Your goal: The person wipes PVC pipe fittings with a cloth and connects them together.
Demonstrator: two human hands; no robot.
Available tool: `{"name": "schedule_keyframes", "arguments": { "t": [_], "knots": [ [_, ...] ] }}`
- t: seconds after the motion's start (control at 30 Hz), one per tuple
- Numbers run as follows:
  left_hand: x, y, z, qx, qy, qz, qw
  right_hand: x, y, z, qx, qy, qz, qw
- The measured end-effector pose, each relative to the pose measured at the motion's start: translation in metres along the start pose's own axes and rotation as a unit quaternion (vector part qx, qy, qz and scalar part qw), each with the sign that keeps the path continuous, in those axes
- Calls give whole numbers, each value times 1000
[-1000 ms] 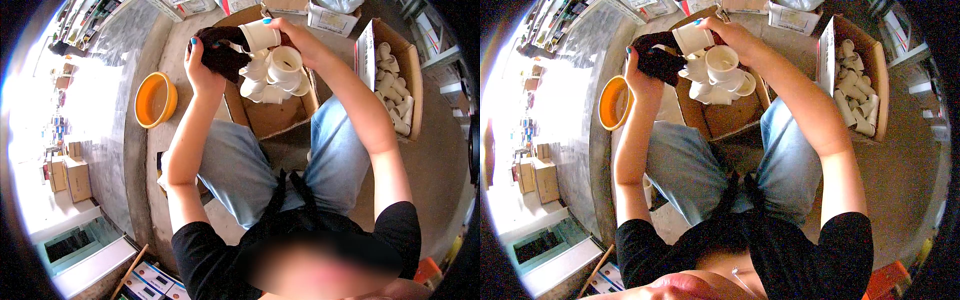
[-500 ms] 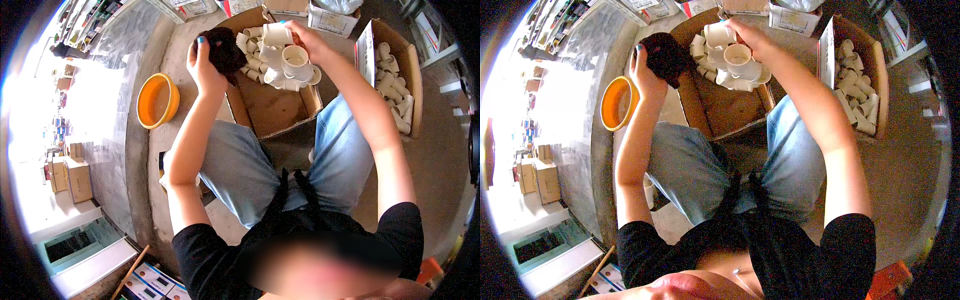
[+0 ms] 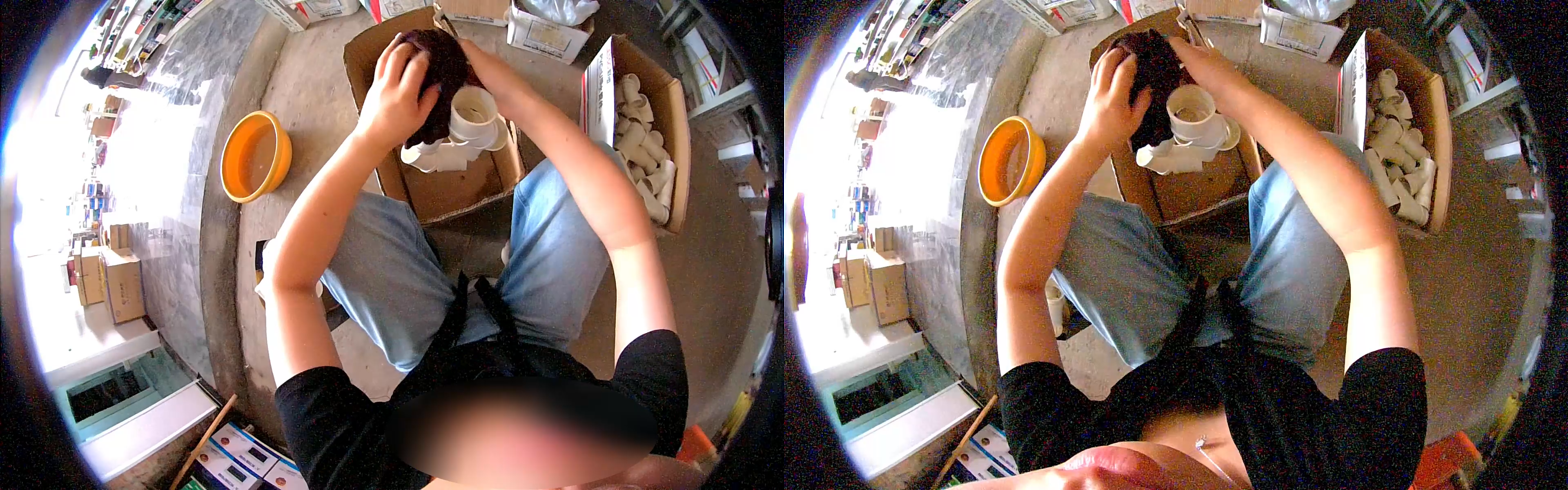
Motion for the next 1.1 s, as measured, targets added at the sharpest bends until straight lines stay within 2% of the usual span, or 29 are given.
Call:
{"name": "schedule_keyframes", "arguments": {
  "t": [0.07, 0.13, 0.17, 0.2, 0.27, 0.37, 0.47, 0.5, 0.53, 0.57, 0.63, 0.67, 0.7, 0.73, 0.8, 0.9, 1.0, 1.03, 1.1],
  "knots": [
    [13, 1, -2, 24, -82, 93, 992, 13, 4, 7, 17, -61, 125, 990],
    [26, 5, -5, 69, -159, 152, 973, 27, 11, 15, 48, -149, 287, 945],
    [31, 7, -4, 97, -192, 179, 960, 29, 15, 20, 41, -135, 249, 958],
    [35, 9, -2, 125, -226, 205, 944, 29, 14, 19, 56, -167, 264, 948],
    [45, 10, -4, 75, -228, 313, 919, 24, 13, 15, 88, -229, 293, 924],
    [60, 12, -3, 81, -330, 426, 838, 31, 19, 15, 89, -289, 275, 913],
    [61, 10, -1, 110, -412, 512, 746, 56, 33, 26, 136, -443, 318, 827],
    [75, 18, 5, 117, -399, 498, 761, 52, 34, 27, 168, -392, 312, 849],
    [79, 21, 5, 124, -387, 483, 775, 51, 34, 26, 167, -380, 295, 861],
    [87, 29, 13, 66, -471, 564, 675, 50, 35, 26, 166, -367, 278, 872],
    [118, 33, 19, 49, -444, 486, 751, 48, 31, 22, 128, -324, 252, 903],
    [129, 29, 25, 1, -500, 455, 737, 47, 25, 17, 89, -293, 242, 921],
    [127, 19, 19, 13, -508, 409, 758, 47, 18, 12, 49, -261, 232, 936],
    [122, 12, 20, -57, -533, 362, 762, 46, 9, 5, 8, -229, 221, 948],
    [111, -6, 14, -92, -488, 245, 832, 34, -2, -5, -24, -224, 230, 947],
    [105, -14, 9, -58, -454, 316, 831, 33, -1, -3, -24, -179, 237, 955],
    [89, -10, 1, 33, -370, 396, 840, 35, 4, 2, -14, -148, 276, 950],
    [70, -12, 1, 66, -372, 343, 860, 32, 5, 2, -19, -151, 265, 952],
    [52, -9, -1, 85, -232, 229, 942, 28, 4, 2, -21, -157, 262, 952]
  ]
}}
Point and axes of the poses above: each hand's wrist, its own z-axis away from the middle knuckle, its own y-axis out of the palm, x = y × z, the point moved 4 cm from there along -z, towards the middle knuckle, and after that the axes turned 14 degrees about -y, right-handed, at the moved point
